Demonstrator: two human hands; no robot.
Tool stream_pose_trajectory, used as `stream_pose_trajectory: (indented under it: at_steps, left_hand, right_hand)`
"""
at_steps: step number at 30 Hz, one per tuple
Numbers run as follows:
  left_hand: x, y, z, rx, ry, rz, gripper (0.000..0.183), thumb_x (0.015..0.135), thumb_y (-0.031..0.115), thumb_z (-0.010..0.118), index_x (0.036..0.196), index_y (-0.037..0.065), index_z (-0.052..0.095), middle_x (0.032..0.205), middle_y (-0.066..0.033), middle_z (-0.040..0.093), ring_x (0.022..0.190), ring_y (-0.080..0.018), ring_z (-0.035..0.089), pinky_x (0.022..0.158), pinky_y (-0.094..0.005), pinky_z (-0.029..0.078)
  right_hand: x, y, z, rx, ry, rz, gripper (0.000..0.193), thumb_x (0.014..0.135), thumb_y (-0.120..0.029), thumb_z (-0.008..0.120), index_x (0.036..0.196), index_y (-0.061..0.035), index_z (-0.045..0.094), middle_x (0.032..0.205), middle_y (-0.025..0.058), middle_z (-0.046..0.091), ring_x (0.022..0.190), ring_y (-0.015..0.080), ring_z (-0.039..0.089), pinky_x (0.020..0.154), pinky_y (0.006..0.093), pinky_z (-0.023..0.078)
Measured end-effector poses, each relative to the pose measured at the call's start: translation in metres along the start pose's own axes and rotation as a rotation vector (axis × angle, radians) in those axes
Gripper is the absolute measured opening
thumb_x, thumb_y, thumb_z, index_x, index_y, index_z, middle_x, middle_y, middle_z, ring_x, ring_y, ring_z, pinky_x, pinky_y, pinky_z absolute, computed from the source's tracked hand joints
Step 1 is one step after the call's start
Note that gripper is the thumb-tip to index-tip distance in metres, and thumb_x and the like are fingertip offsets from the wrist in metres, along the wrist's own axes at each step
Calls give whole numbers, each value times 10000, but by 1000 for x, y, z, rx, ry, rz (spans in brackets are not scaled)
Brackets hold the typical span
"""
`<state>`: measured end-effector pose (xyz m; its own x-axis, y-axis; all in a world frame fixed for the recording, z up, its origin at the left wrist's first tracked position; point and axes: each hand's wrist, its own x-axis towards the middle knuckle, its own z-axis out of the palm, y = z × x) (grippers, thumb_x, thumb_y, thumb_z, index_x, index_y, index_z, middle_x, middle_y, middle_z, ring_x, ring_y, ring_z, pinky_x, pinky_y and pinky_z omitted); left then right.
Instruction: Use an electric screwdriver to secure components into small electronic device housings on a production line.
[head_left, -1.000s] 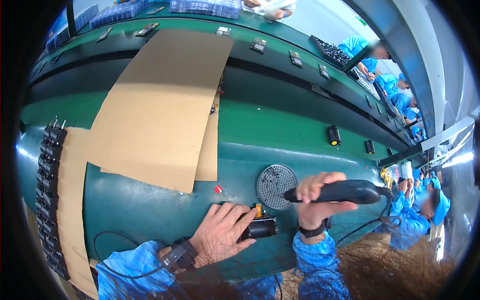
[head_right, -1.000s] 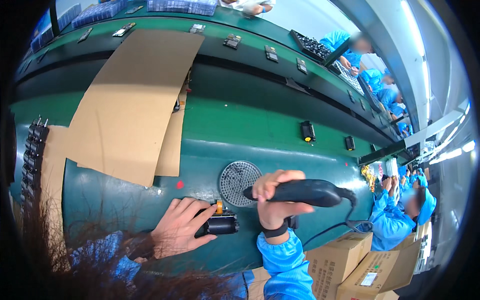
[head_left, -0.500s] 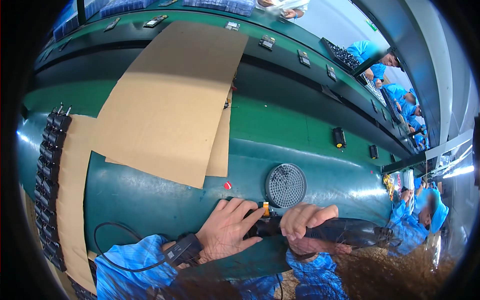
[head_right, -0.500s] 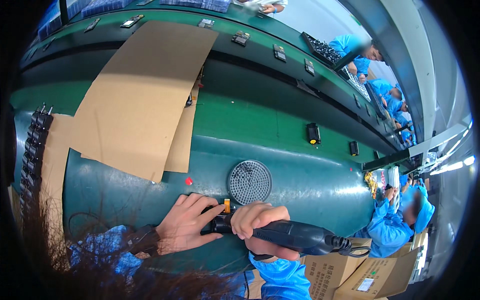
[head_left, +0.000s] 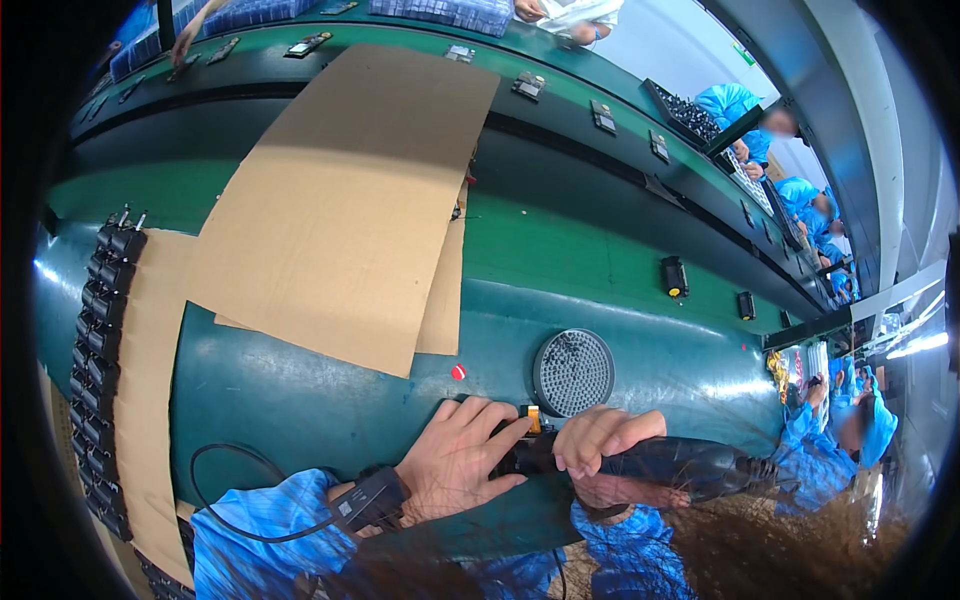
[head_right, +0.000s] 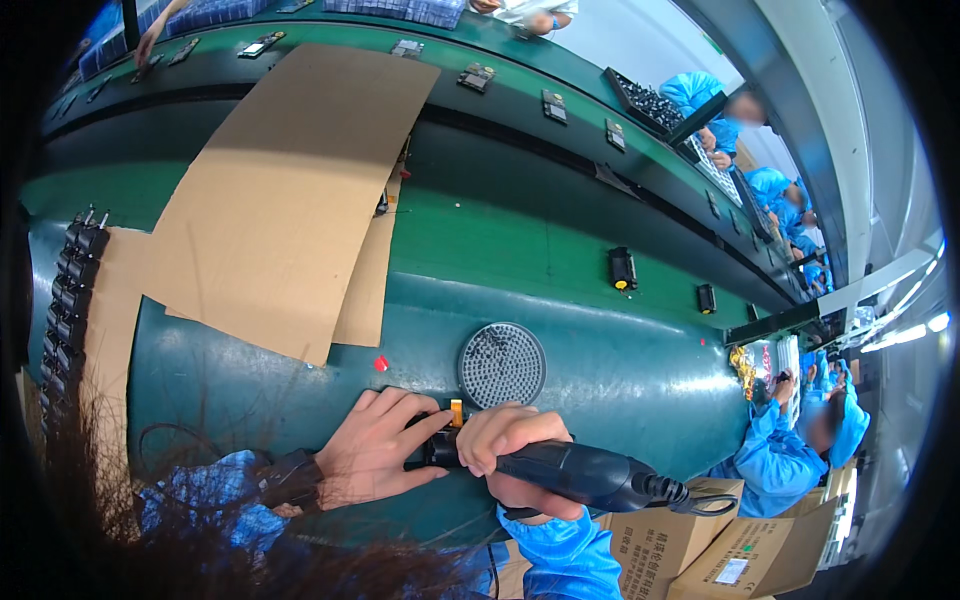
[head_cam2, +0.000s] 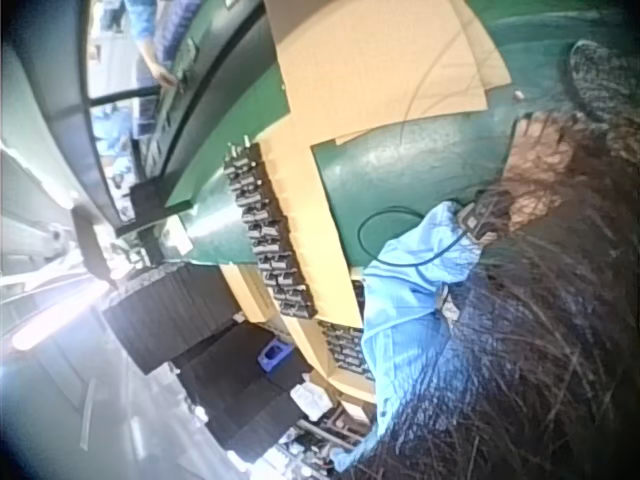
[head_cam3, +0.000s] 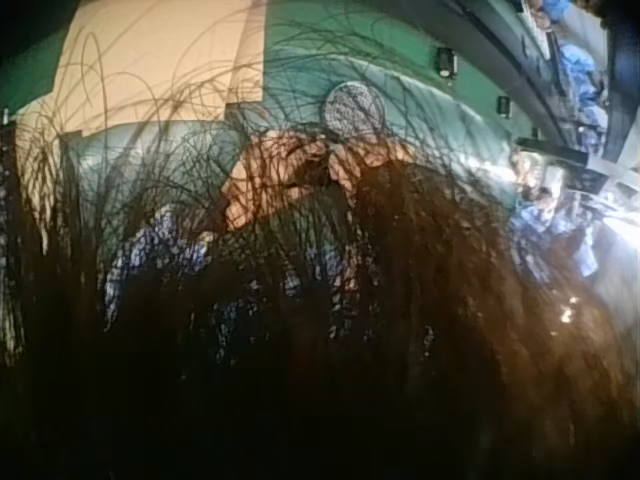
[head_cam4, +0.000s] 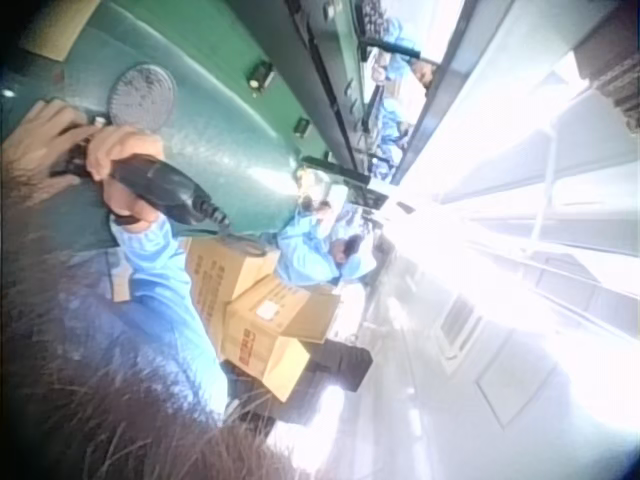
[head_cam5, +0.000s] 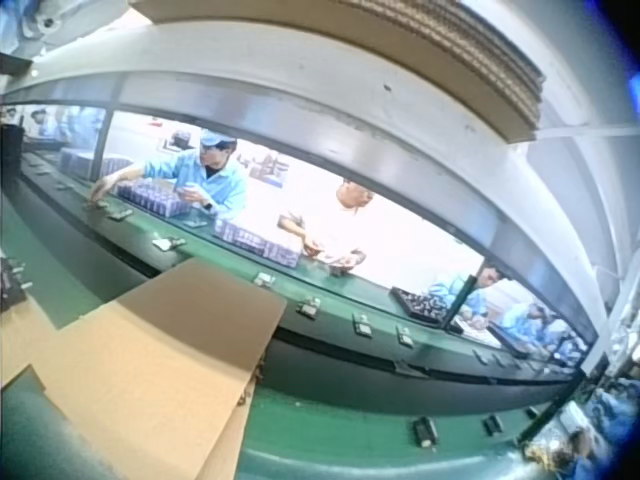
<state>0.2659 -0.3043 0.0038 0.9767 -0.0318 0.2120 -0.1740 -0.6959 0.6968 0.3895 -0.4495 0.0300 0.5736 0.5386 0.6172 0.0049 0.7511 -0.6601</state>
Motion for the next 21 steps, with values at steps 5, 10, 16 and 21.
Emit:
stream_pose_trajectory:
  at_steps: [5, 10, 16, 21]
  left_hand:
    - [0, 0, -1, 3, -8, 0, 667, 797, 393, 821, 1349, 74, 626, 1244, -58, 579, 1161, -245, 525, 934, -401, 405]
    - [-1, 0, 1, 8, -10, 1, 677, 802, 404, 813, 1362, 76, 619, 1247, -66, 581, 1172, -253, 519, 941, -407, 403]
    - [-1, 4, -1, 55, -8, 3, 684, 813, 418, 805, 1375, 78, 611, 1243, -68, 580, 1169, -253, 517, 950, -410, 401]
    - [-4, 3, 0, 63, 8, 6, 660, 828, 398, 809, 1372, 79, 613, 1261, -66, 581, 1175, -255, 522, 962, -415, 405]
  right_hand:
    - [-1, 4, -4, -34, -84, 14, 864, 816, -808, 628, 1033, 23, 539, 652, 83, 562, 543, 192, 563, 483, 340, 512]
    - [-1, 4, -3, -46, -95, 52, 852, 811, -799, 643, 1010, 23, 548, 649, 91, 569, 537, 202, 567, 485, 344, 514]
    - [-1, 2, -4, -65, -83, 77, 866, 804, -828, 610, 1004, 12, 541, 640, 79, 575, 546, 202, 569, 504, 346, 510]
    - [4, -23, -3, -9, 236, 7, 819, 843, -889, 434, 994, -85, 483, 620, 38, 527, 468, 170, 517, 438, 324, 459]
